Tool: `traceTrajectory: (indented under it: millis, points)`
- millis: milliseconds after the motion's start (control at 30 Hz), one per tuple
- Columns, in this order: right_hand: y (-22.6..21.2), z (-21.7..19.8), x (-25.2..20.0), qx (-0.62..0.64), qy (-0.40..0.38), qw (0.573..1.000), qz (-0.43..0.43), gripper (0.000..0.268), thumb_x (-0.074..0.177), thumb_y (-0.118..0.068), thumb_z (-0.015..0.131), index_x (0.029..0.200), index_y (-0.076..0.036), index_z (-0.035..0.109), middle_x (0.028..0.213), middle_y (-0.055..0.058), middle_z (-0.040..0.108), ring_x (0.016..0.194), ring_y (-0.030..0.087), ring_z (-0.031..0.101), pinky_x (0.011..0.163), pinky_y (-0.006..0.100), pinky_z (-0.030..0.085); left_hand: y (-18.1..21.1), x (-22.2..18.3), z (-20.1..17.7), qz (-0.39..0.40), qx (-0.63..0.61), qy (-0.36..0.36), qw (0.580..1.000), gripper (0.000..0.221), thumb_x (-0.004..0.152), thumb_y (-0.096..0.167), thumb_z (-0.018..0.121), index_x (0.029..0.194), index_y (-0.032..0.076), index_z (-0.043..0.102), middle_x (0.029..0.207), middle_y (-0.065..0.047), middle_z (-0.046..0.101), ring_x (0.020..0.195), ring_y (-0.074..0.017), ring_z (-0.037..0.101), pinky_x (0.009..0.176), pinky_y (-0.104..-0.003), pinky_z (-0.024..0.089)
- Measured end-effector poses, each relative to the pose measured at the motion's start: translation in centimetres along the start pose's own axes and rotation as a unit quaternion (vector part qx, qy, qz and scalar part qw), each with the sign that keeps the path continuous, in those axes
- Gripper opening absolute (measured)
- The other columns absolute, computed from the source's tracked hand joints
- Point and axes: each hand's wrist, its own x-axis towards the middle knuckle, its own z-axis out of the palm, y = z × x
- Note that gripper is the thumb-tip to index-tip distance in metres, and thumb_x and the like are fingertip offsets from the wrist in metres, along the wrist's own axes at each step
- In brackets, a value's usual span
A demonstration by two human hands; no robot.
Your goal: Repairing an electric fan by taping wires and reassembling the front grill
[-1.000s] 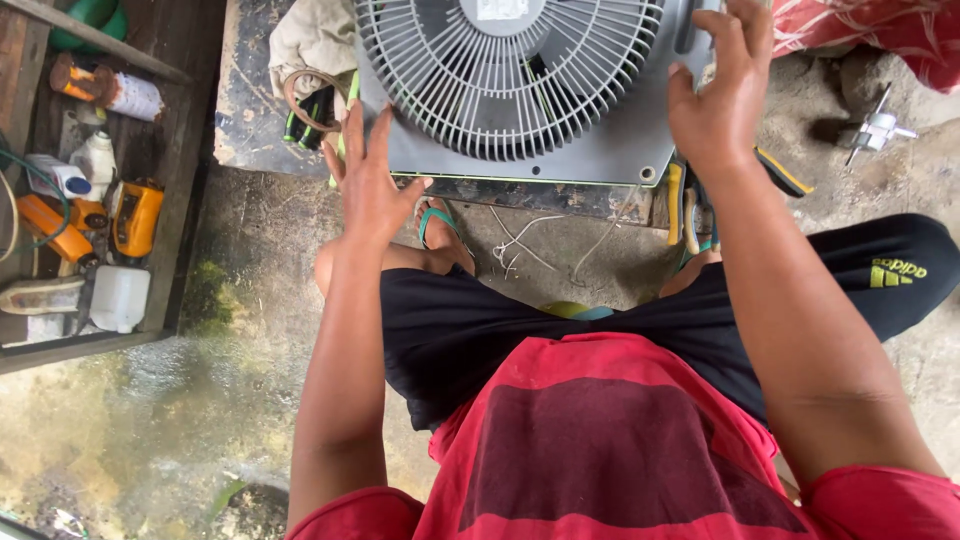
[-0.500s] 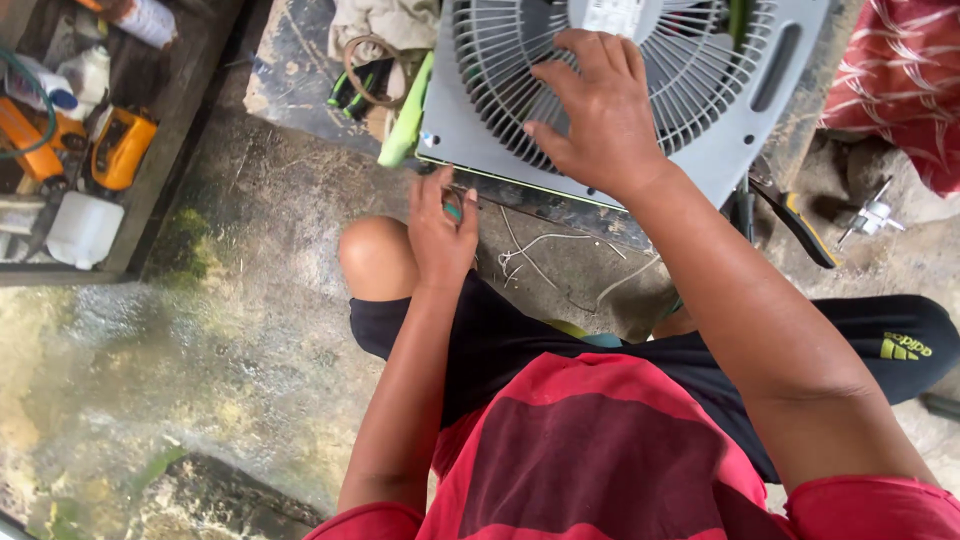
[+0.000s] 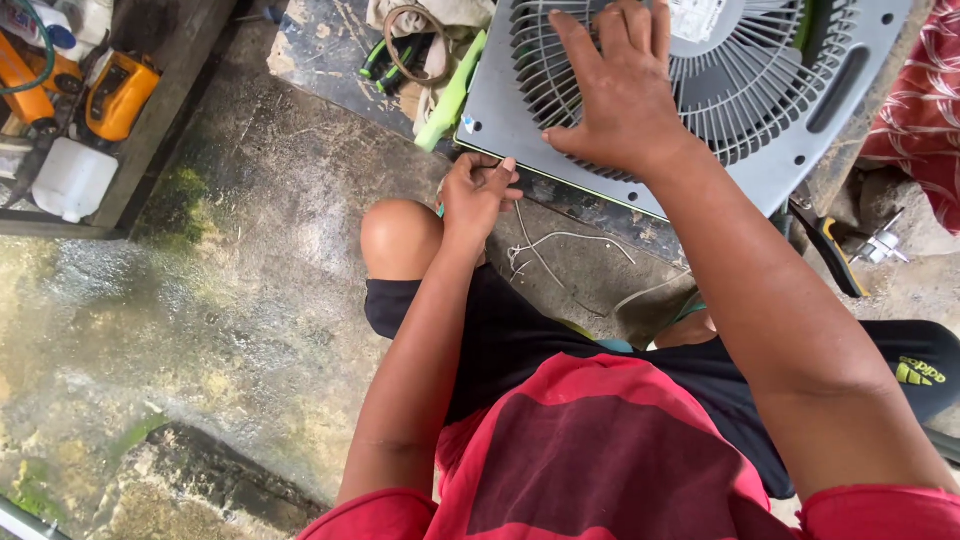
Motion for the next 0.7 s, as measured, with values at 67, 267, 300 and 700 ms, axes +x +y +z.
traceTrajectory:
  millis: [67, 267, 300, 700]
  points:
    - [-0.1, -0.4, 0.3, 0.018, -0.005, 1.000, -0.005, 0.109, 0.074, -0.042, 0.097, 0.159, -0.005, 0.041, 0.142, 0.034, 0.040, 0.139, 0.055, 0.024, 0.112, 0.078, 0.012, 0.1, 0.0, -0.2, 0.004, -0.013, -0.005, 1.000, 0.029, 0.092, 0.027, 0.071, 0.101, 0.006, 0.054, 0.093, -0.015, 0.079, 0.066, -0.0207, 0.078, 0.051, -0.027, 0.057]
    - [0.1, -0.5, 0.2, 0.030, -0.020, 0.999, -0.013, 0.107, 0.078, -0.040, 0.096, 0.161, -0.004, 0.039, 0.150, 0.037, 0.031, 0.142, 0.056, 0.013, 0.111, 0.085, 0.015, 0.0, 0.3, 0.2, -0.006, -0.082, -0.016, 0.996, 0.023, 0.093, 0.018, 0.070, 0.099, 0.005, 0.052, 0.096, -0.021, 0.077, 0.070, -0.0250, 0.078, 0.058, -0.029, 0.059]
    - [0.1, -0.5, 0.0, 0.023, -0.012, 0.999, -0.026, 0.106, 0.078, -0.041, 0.096, 0.160, -0.003, 0.041, 0.144, 0.037, 0.035, 0.140, 0.056, 0.019, 0.110, 0.085, 0.018, 0.2, 0.1, 0.3, -0.010, -0.086, -0.012, 0.996, 0.021, 0.093, 0.017, 0.068, 0.099, 0.004, 0.053, 0.095, -0.022, 0.077, 0.072, -0.0263, 0.078, 0.059, -0.030, 0.059]
    - [-0.2, -1.2, -0.1, -0.006, -0.066, 0.998, 0.009, 0.105, 0.085, -0.049, 0.086, 0.166, -0.009, 0.032, 0.158, 0.035, 0.029, 0.146, 0.052, 0.014, 0.115, 0.074, 0.017, 1.3, -0.4, 0.6, -0.012, -0.056, -0.025, 0.998, 0.028, 0.091, 0.025, 0.064, 0.104, 0.003, 0.051, 0.097, -0.025, 0.076, 0.076, -0.0309, 0.079, 0.061, -0.032, 0.062]
